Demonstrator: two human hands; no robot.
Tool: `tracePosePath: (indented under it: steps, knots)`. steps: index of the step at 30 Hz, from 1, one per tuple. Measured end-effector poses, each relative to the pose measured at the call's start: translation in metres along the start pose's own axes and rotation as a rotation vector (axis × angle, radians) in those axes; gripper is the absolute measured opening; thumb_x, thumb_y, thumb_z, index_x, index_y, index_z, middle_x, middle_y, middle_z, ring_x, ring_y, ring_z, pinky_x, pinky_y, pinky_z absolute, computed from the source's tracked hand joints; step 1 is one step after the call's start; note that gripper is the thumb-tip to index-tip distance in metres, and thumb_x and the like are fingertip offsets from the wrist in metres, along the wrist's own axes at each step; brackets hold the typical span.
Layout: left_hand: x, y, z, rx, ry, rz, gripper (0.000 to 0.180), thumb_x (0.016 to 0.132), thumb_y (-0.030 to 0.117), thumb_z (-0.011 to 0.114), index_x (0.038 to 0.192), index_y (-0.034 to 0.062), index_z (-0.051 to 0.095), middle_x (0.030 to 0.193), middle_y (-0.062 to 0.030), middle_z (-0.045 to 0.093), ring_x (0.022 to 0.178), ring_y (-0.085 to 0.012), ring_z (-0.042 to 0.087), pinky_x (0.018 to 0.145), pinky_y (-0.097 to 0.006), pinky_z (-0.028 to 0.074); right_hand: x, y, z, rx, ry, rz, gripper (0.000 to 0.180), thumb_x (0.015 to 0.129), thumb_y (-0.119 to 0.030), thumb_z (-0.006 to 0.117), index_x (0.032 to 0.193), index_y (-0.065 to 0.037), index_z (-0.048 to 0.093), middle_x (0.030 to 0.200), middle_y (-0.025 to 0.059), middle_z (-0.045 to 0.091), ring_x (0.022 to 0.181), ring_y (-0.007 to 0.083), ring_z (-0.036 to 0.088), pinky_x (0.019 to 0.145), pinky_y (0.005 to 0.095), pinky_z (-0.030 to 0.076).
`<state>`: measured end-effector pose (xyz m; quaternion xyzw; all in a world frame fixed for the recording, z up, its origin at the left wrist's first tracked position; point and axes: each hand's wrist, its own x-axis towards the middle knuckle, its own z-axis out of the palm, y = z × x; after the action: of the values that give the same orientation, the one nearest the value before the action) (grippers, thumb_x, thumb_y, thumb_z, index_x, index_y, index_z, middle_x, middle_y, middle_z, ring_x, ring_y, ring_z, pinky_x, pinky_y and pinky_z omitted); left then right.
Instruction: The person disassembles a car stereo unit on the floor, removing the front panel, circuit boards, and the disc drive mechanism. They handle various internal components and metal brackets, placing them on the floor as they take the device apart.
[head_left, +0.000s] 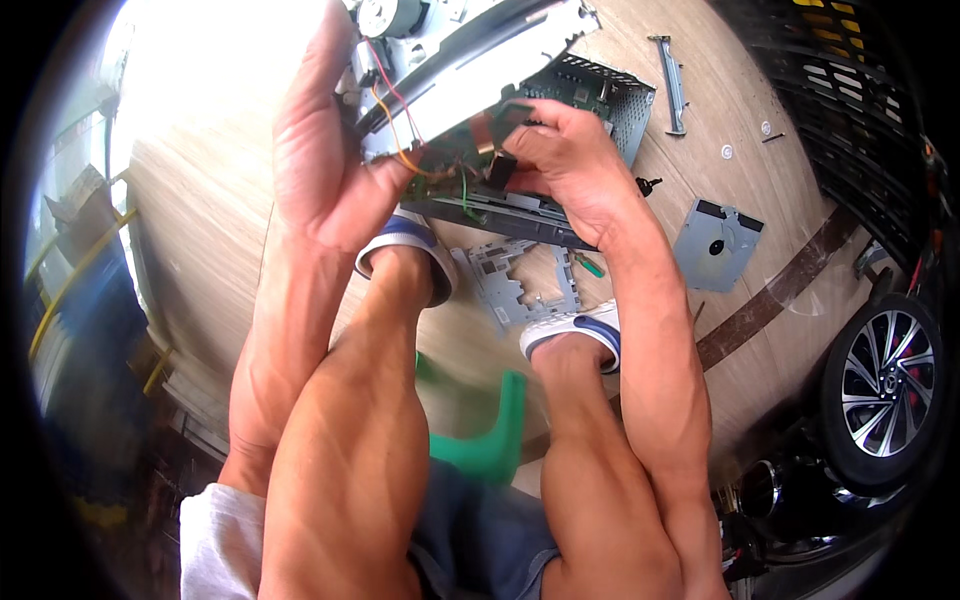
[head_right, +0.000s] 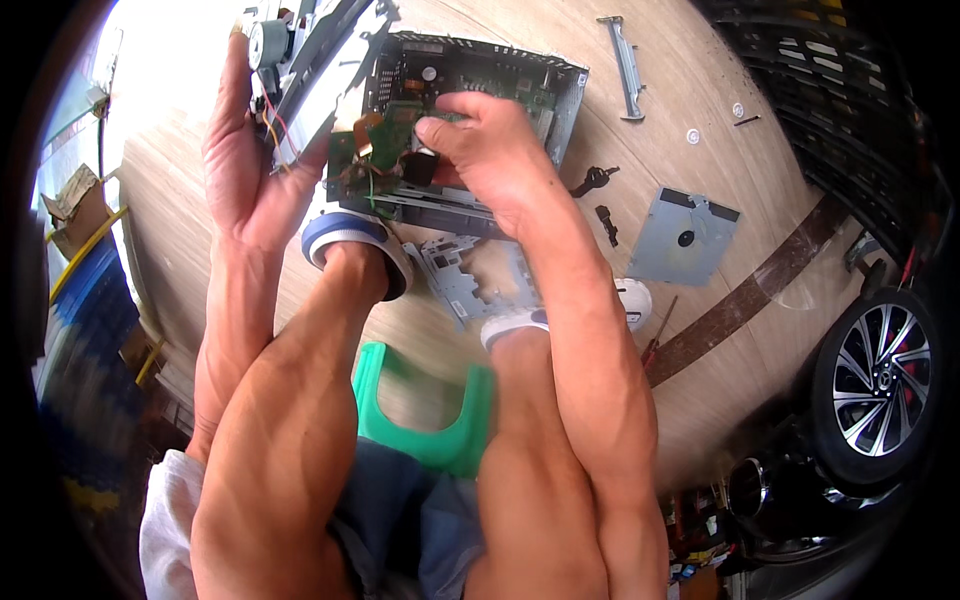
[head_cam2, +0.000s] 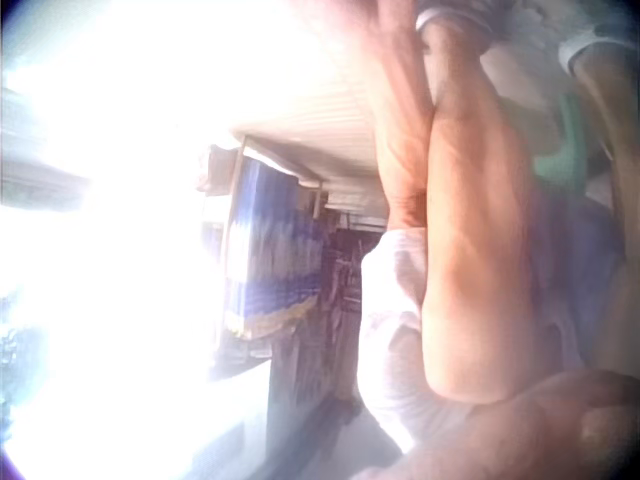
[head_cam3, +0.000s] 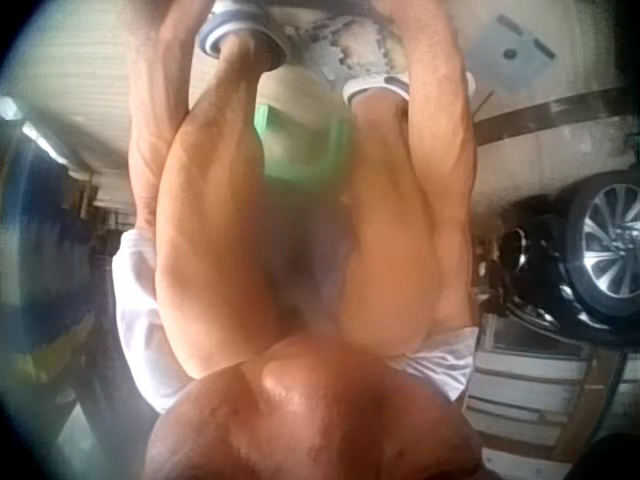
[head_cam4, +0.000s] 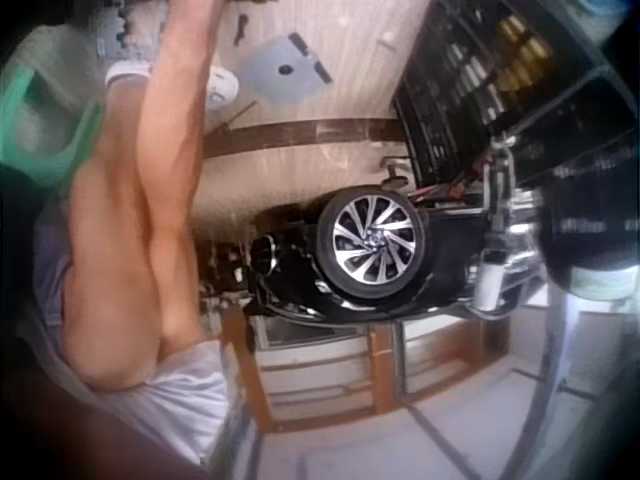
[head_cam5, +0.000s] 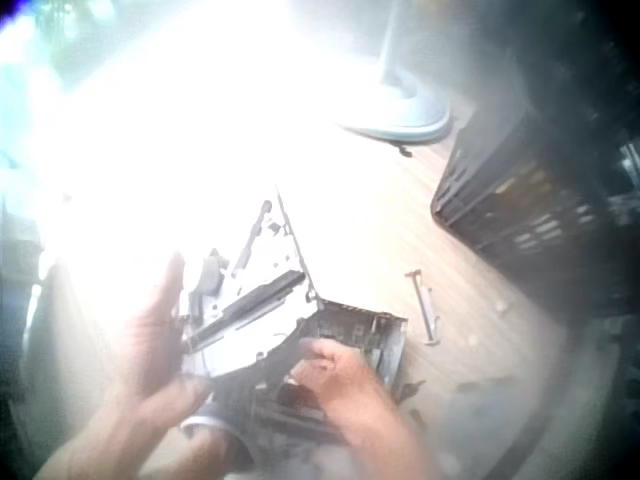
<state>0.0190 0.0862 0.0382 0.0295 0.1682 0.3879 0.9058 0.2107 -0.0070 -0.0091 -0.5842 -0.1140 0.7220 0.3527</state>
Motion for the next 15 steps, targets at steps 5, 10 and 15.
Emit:
tracePosePath:
  steps: [5, 10, 15]
  knots:
    - [0.000, 0.022, -0.012, -0.064, 0.048, -0.071, 0.039, 0.107, 0.030, 0.059, 0.128, -0.0016, 0.067, 0.126, -0.0208, 0.072, 0.118, -0.0332, 0.070, 0.100, -0.050, 0.060, -0.014, -0.010, -0.003, 0.076, 0.082, -0.092, 0.038, 0.096, -0.010, 0.072, 0.129, 0.006, 0.062, 0.107, 0.0140, 0.074, 0.089, 0.0181, 0.071, 0.078, 0.0296, 0.061]
    - [-0.005, 0.033, -0.014, -0.019, 0.042, 0.028, 0.037, 0.107, 0.027, 0.059, 0.128, -0.0017, 0.067, 0.126, -0.0237, 0.071, 0.118, -0.0340, 0.070, 0.105, -0.053, 0.057, -0.026, -0.023, -0.017, 0.063, 0.192, -0.281, 0.031, 0.098, -0.011, 0.070, 0.125, 0.004, 0.066, 0.104, 0.0131, 0.075, 0.088, 0.0163, 0.072, 0.080, 0.0290, 0.060]
    - [0.005, 0.013, 0.009, 0.088, 0.074, -0.051, 0.033, 0.107, 0.027, 0.060, 0.129, 0.0027, 0.067, 0.125, -0.0171, 0.073, 0.116, -0.0299, 0.071, 0.103, -0.051, 0.058, -0.037, -0.040, -0.039, 0.045, 0.250, -0.402, 0.030, 0.100, -0.011, 0.066, 0.126, 0.004, 0.065, 0.104, 0.0139, 0.076, 0.090, 0.0180, 0.073, 0.081, 0.0298, 0.059]
